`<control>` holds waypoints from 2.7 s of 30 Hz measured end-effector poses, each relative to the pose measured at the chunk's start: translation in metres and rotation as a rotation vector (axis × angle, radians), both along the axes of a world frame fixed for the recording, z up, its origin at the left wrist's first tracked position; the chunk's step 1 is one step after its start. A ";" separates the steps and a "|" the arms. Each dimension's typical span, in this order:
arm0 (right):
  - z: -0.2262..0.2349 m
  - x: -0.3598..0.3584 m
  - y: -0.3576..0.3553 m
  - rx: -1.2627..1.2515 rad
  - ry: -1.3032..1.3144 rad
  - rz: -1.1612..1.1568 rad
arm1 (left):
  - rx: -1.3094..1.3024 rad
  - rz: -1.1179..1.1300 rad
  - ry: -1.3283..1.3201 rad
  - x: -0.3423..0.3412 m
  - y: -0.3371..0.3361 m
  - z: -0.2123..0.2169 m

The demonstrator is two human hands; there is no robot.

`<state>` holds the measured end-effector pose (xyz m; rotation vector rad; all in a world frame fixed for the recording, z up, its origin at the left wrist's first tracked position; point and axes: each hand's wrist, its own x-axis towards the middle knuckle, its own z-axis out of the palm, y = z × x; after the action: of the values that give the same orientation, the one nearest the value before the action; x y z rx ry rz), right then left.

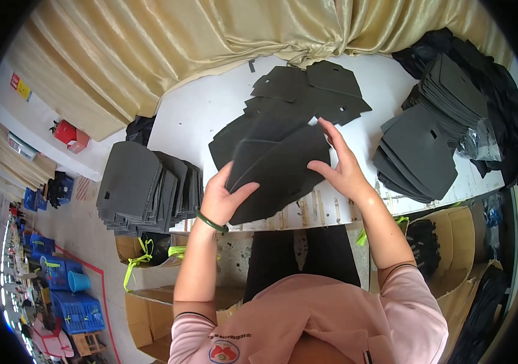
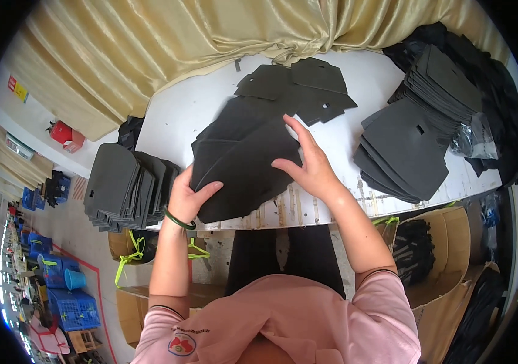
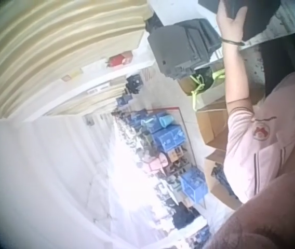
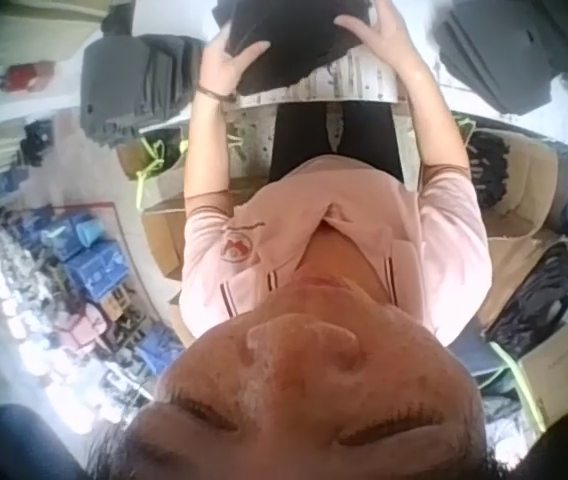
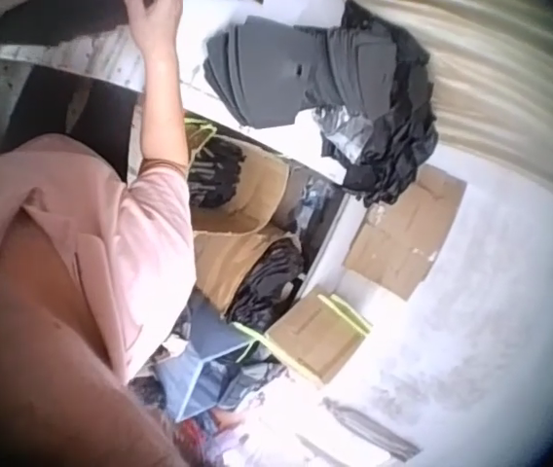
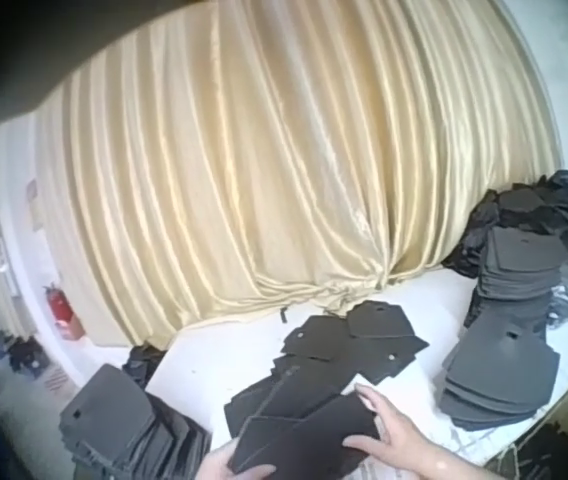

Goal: Sort and stack flexible dark gray material components on a workbench.

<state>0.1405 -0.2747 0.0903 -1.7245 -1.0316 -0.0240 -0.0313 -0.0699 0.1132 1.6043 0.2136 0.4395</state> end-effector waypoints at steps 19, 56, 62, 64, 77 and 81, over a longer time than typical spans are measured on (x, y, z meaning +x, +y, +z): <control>-0.066 -0.007 -0.041 0.155 0.343 0.126 | 0.595 -0.181 0.229 0.013 -0.040 -0.014; 0.032 0.127 -0.235 -0.871 -0.501 -1.132 | -0.273 0.732 0.250 0.003 0.080 -0.167; -0.013 0.044 -0.084 -0.123 -0.172 -0.360 | -0.674 0.608 0.327 0.003 0.105 -0.179; -0.066 0.052 -0.039 -0.262 -0.236 -0.119 | -0.714 0.512 0.362 0.016 0.095 -0.174; -0.144 0.093 0.059 -0.482 0.268 0.165 | -0.713 0.499 0.229 0.015 0.096 -0.178; -0.113 0.097 0.043 0.013 1.045 0.042 | -0.725 0.553 0.238 0.021 0.113 -0.178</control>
<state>0.2378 -0.2315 -0.0222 -1.3898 -0.2740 0.8088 -0.0100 0.0431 -0.0646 0.8587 0.9036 0.5123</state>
